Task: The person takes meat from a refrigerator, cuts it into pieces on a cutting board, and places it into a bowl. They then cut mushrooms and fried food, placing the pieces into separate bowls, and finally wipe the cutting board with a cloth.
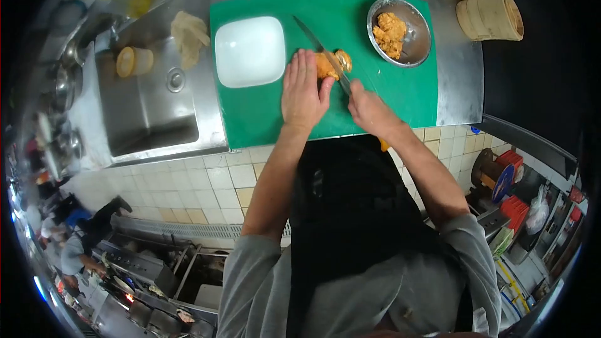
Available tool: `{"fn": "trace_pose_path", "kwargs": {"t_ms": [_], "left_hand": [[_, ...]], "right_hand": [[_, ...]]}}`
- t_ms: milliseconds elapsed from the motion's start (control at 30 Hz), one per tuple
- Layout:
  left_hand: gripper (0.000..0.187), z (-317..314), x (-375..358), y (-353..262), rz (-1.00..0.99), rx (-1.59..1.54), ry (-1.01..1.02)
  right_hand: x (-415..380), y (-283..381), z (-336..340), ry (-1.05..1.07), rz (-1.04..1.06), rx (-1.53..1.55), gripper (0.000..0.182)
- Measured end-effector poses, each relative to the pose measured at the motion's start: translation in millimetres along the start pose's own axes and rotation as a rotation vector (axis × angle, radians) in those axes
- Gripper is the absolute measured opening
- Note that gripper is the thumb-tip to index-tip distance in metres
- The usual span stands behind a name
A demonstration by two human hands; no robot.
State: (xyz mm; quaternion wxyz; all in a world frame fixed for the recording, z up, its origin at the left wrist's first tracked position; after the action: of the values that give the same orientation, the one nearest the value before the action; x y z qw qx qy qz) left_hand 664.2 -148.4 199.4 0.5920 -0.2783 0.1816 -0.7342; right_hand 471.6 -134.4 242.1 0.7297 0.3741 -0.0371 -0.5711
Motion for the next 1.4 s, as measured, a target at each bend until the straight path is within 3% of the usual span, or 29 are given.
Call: {"fn": "trace_pose_path", "kwargs": {"t_ms": [167,233,333,400,633,1300,1400], "left_hand": [[0.078,2.3,3.4,-0.3,-0.005,0.053,-0.086],[0.076,9.7,-0.8,-4.1,0.081,-0.092,-0.166],[0.068,2.9,-11.4,11.2,0.015,-0.185,-0.224],[0.063,4.7,-11.1,10.5,0.02,-0.248,-0.222],[0.057,7.9,-10.3,8.1,0.074,-0.406,-0.188],[0.051,4.9,-5.3,11.5,0.099,-0.392,-0.193],[0.051,5.1,-2.5,13.3,0.102,-0.392,-0.165]], "right_hand": [[-70.8,-17.0,-12.5,-0.021,-0.023,0.023,0.023],[-77.7,-14.3,-8.7,-0.045,-0.034,0.002,0.02],[-79.4,3.2,19.6,-0.063,-0.047,-0.024,0.018],[-84.0,13.7,30.5,-0.029,-0.146,-0.04,0.017],[-96.8,15.4,18.7,-0.074,-0.04,-0.048,0.016],[-86.0,15.5,23.5,0.029,-0.069,-0.011,0.019],[-58.7,12.3,18.2,-0.005,0.029,0.016,0.019]]}}
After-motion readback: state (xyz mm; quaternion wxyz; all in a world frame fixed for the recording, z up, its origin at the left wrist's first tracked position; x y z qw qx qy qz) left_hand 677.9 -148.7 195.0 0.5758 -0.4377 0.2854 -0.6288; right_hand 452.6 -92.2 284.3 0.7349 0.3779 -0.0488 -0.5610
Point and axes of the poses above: each hand's wrist, its own x-axis towards the middle knuckle, its own z-axis out of the back of the hand, y = z × x, the point moved 1 cm from there along x, towards the middle knuckle, and after that the axes turned 3 degrees about -x, right-handed, at the moved point
